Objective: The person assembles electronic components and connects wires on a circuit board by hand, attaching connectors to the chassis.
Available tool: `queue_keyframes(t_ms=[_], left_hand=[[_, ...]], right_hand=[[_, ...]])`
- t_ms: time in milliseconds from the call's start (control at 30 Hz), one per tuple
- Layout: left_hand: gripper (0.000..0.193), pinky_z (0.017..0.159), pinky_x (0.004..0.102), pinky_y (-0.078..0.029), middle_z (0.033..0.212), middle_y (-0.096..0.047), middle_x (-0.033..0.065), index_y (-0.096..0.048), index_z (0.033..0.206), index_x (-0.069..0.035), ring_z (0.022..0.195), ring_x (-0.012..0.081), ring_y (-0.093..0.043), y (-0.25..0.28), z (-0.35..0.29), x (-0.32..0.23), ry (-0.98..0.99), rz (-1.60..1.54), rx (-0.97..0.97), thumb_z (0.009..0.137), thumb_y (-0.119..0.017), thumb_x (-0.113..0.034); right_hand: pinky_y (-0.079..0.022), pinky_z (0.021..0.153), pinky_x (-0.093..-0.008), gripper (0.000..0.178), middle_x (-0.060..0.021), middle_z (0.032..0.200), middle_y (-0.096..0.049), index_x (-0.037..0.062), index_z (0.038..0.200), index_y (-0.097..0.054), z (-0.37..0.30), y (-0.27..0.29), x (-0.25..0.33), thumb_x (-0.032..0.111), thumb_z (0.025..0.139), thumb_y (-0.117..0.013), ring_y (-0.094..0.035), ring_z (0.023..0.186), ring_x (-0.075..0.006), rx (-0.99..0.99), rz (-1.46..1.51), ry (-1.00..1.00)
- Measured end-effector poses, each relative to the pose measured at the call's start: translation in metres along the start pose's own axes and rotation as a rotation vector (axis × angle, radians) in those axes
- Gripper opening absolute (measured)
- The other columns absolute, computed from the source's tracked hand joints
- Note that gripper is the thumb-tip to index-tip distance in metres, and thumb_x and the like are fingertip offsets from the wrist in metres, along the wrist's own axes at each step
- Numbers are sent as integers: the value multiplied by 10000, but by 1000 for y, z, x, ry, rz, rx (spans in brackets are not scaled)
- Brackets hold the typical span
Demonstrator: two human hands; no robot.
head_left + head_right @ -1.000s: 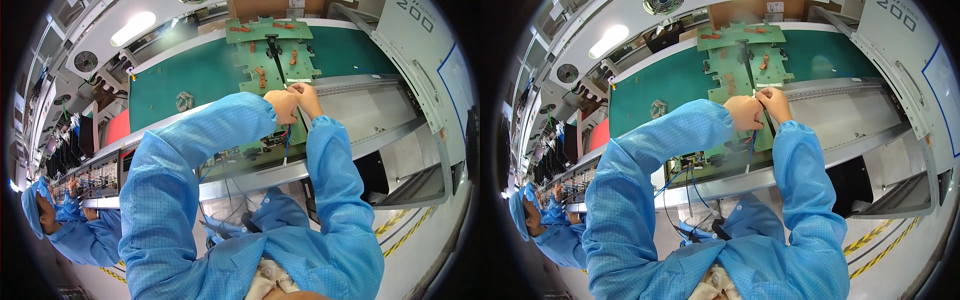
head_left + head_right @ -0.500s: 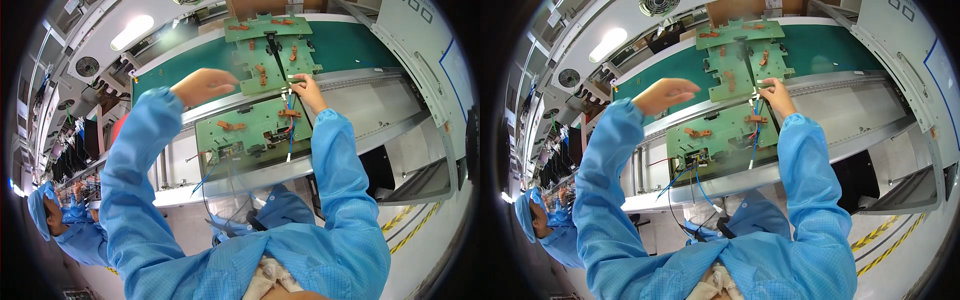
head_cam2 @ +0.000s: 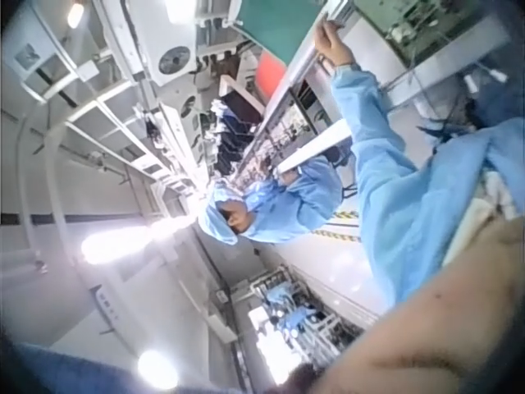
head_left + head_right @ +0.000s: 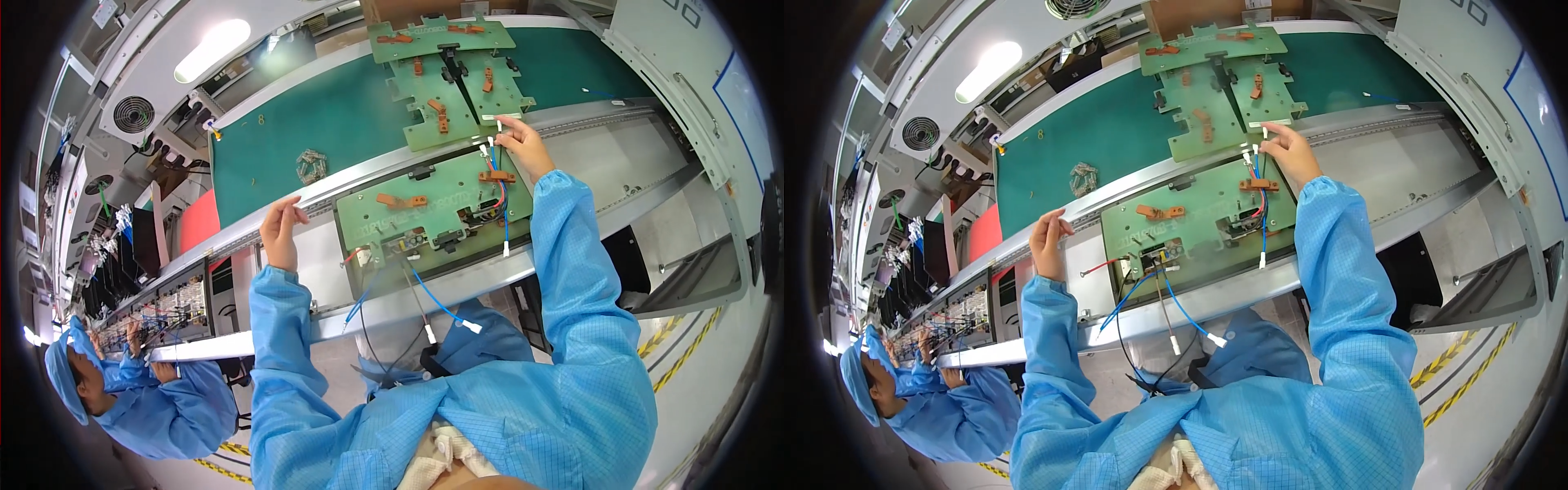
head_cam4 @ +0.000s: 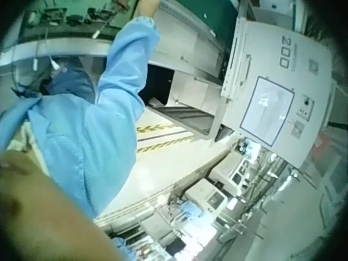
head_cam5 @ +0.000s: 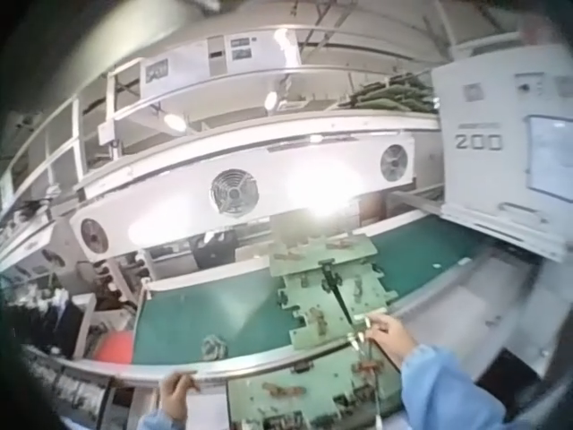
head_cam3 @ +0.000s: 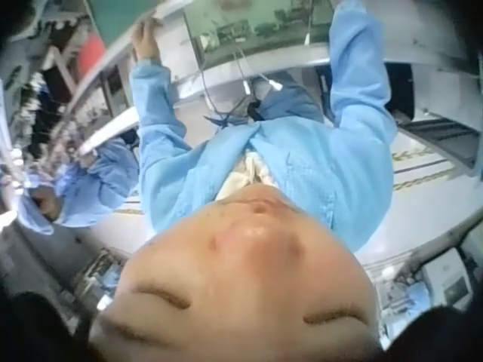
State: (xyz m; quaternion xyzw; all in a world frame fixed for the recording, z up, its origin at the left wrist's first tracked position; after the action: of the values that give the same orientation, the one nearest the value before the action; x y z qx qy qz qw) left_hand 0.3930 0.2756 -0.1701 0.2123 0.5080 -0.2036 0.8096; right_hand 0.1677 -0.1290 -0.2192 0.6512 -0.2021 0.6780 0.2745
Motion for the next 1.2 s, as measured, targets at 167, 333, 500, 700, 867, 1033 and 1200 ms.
queue_keyframes(t_ms=[167, 333, 500, 700, 867, 1033, 1200], left_hand=[[239, 607, 224, -394, 669, -537, 26, -603, 1029, 11, 632, 99, -506, 1, -3, 17, 83, 9, 13, 945, -484, -179], [248, 605, 220, -388, 681, -534, 21, -618, 1028, 12, 631, 95, -493, -5, 1, 16, 113, 44, 12, 940, -484, -177], [244, 600, 216, -392, 681, -542, 20, -617, 1033, 22, 631, 90, -503, -26, 9, -3, 72, 48, 65, 936, -481, -156], [188, 641, 238, -444, 770, -569, 37, -627, 1047, -49, 675, 112, -534, -53, -11, -42, -35, 254, 157, 878, -544, -53], [453, 620, 293, -480, 818, -567, 52, -570, 1186, -133, 664, 181, -546, -72, -80, -97, -133, 648, 351, 752, -664, -43], [575, 615, 319, -491, 843, -592, 47, -574, 1151, -124, 733, 209, -592, -99, -122, -99, -124, 609, 333, 606, -747, -65], [355, 624, 324, -486, 868, -607, 80, -639, 970, -73, 764, 243, -587, -122, -115, -117, -361, 560, 234, 633, -749, -50]], right_hand=[[-410, 867, -250, 366, -27, 911, -630, 54, 1215, -535, -3, 10, 1, 107, 857, -586, -570, 883, -93, -8, -38, 29], [-421, 839, -241, 261, -25, 944, -631, 25, 1106, -595, -5, 16, 8, 134, 868, -591, -567, 909, -95, 16, 36, 114], [-411, 848, -246, 246, -28, 974, -639, 28, 1062, -631, 1, 38, 17, 187, 889, -558, -559, 933, -103, -38, -185, 57], [-408, 852, -230, 304, -19, 1020, -627, 43, 1120, -620, 3, 42, 21, 242, 900, -555, -545, 933, -101, 26, -329, 126], [-400, 824, -234, 352, -44, 1026, -588, 55, 1225, -535, -74, 91, 96, 224, 916, -522, -511, 938, -98, -364, -345, 365], [-433, 605, -234, 352, -17, 797, -543, 51, 1159, -577, -193, -1, 149, 23, 811, -617, -507, 653, -99, -46, -702, 696], [-453, 542, -259, 475, -51, 720, -522, 86, 1173, -583, -188, -115, 117, -15, 719, -676, -520, 599, -136, 309, -659, 445]])
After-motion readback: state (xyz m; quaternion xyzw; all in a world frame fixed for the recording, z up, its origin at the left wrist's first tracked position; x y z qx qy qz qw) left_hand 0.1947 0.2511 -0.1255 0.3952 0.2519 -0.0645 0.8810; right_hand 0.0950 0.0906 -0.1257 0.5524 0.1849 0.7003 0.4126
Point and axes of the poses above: each hand's wrist, its own z-axis towards the middle knuckle, its own y-axis out of the back of the hand, x = y × z, the point moved 9 cm from there along z, towards the middle knuckle
